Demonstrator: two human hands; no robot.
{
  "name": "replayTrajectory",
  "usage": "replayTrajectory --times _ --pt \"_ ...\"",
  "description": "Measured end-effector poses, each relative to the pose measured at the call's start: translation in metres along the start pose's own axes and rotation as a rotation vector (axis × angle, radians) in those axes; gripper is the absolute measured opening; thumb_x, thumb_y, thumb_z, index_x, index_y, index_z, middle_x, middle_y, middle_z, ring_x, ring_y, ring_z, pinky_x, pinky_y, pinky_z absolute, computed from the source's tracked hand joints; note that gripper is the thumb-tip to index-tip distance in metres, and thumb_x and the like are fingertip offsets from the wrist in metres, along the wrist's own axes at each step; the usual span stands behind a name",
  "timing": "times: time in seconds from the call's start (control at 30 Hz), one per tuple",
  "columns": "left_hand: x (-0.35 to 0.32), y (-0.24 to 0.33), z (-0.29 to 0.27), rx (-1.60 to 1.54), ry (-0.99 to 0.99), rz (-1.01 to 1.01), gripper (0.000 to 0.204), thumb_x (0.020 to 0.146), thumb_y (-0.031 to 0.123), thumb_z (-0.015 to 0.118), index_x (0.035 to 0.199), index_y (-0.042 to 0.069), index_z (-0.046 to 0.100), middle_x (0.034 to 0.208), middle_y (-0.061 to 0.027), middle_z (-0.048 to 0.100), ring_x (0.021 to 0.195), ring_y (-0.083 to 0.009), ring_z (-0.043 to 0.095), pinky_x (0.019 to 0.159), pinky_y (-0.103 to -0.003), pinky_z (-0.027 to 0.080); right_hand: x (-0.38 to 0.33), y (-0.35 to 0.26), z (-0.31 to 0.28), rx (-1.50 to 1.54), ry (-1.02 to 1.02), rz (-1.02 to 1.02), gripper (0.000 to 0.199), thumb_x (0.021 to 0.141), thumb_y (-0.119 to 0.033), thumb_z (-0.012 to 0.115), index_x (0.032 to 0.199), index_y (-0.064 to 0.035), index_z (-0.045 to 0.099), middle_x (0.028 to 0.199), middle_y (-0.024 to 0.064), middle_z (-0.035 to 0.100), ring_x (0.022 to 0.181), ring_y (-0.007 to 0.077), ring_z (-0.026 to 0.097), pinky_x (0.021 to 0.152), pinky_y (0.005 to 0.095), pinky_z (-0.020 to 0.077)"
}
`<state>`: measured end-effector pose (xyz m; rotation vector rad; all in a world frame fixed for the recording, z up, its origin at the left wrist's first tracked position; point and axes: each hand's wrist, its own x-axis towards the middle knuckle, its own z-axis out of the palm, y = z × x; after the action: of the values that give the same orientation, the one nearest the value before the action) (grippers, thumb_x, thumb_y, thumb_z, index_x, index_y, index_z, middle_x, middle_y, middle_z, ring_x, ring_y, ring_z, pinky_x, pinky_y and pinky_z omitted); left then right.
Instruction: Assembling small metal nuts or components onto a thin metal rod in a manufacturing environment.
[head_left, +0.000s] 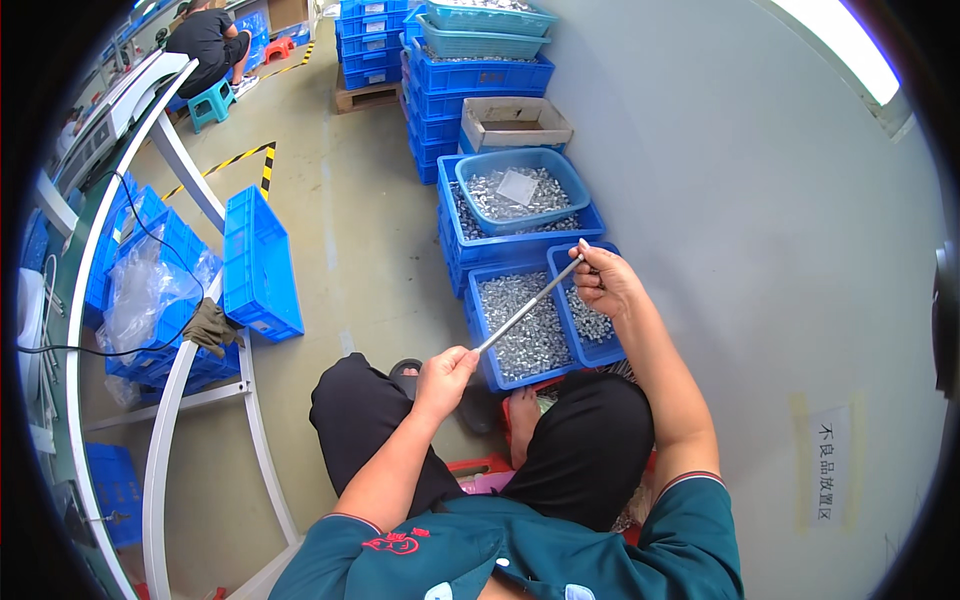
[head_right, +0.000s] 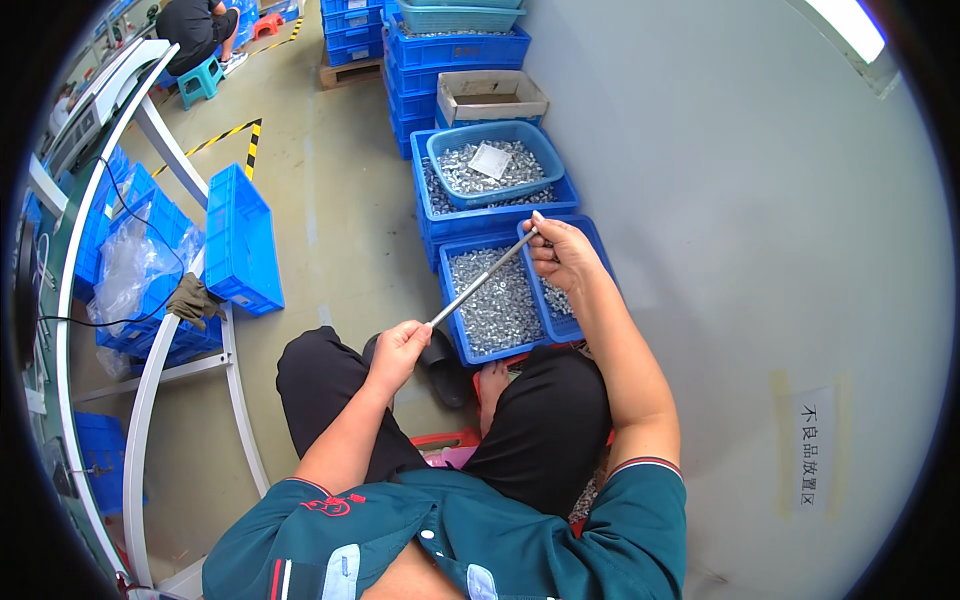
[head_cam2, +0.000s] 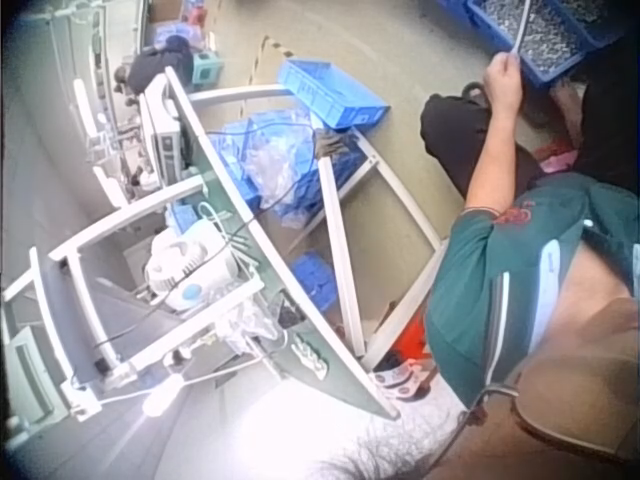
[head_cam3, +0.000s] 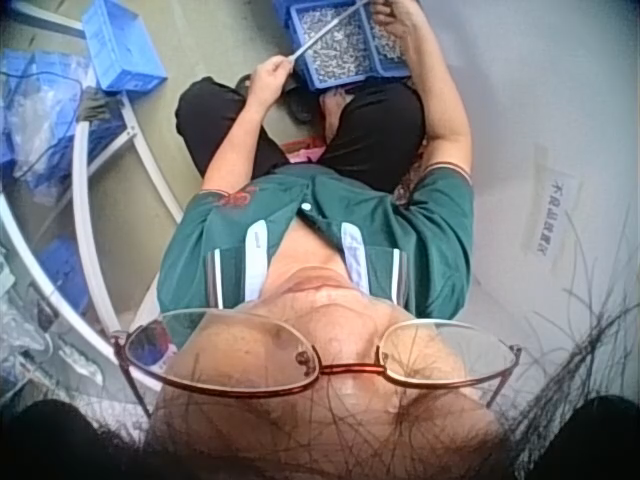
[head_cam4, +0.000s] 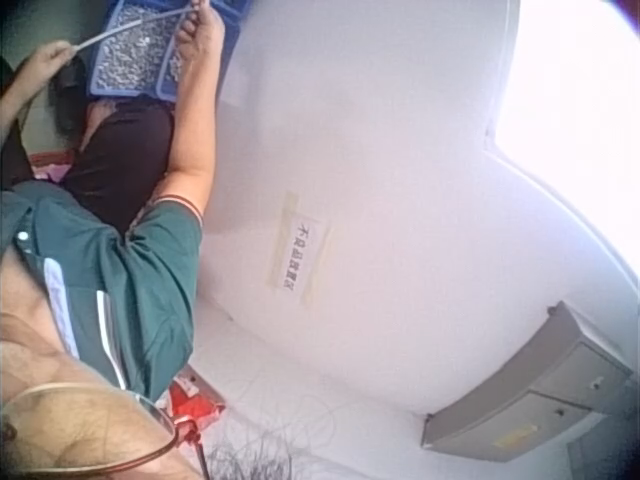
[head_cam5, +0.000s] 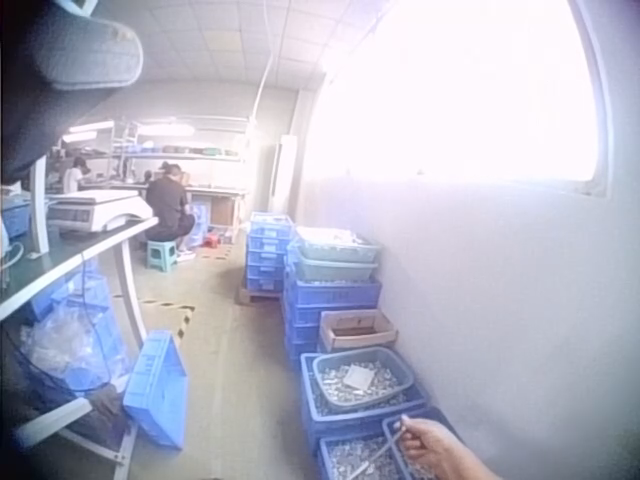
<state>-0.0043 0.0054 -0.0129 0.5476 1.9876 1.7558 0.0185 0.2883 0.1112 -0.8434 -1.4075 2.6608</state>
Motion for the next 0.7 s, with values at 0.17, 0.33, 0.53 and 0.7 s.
replayTrajectory --times 0.17,0.33,0.53,0.7 --pt "0.000 0.005 0.001 -0.222 -0.111 -0.027 0.028 0.090 0.025 0.053 0.071 0.004 0.056 0.056 0.0062 0.044 0.052 -0.0028 0.036 0.047 -0.021 0.030 -0.004 -0.005 0.000 0.012 -0.184 0.054 0.031 0.090 -0.035 0.052 0.089 -0.0040 0.057 0.059 -0.0040 0.038 0.044 0.0031 0.028 0.036 0.0164 0.0200" --pt "0.001 0.019 0.003 -0.324 -0.109 -0.084 0.031 0.092 0.027 0.051 0.068 0.007 0.053 0.054 0.0088 0.035 0.047 -0.0012 0.027 0.043 -0.019 0.021 -0.015 0.007 0.023 -0.186 -0.182 -0.064 0.040 0.093 -0.039 0.045 0.104 -0.0023 0.057 0.060 -0.0036 0.037 0.045 0.0029 0.027 0.037 0.0163 0.0201" --pt "0.006 0.017 0.008 -0.259 -0.012 -0.034 0.031 0.091 0.027 0.052 0.067 0.007 0.051 0.053 0.0087 0.034 0.046 -0.0011 0.027 0.043 -0.020 0.021 -0.009 0.016 0.007 -0.545 -0.264 0.209 0.029 0.091 -0.027 0.052 0.102 -0.0008 0.056 0.065 -0.0026 0.042 0.048 0.0027 0.032 0.039 0.0164 0.0207" --pt "0.004 0.015 0.004 -0.182 -0.001 -0.042 0.028 0.090 0.025 0.053 0.070 0.005 0.054 0.056 0.0073 0.040 0.050 -0.0019 0.033 0.046 -0.020 0.027 -0.007 0.009 -0.002 -0.232 0.002 0.150 0.021 0.090 -0.014 0.046 0.102 0.0022 0.053 0.075 0.0045 0.050 0.053 0.0054 0.039 0.038 0.0166 0.0275"
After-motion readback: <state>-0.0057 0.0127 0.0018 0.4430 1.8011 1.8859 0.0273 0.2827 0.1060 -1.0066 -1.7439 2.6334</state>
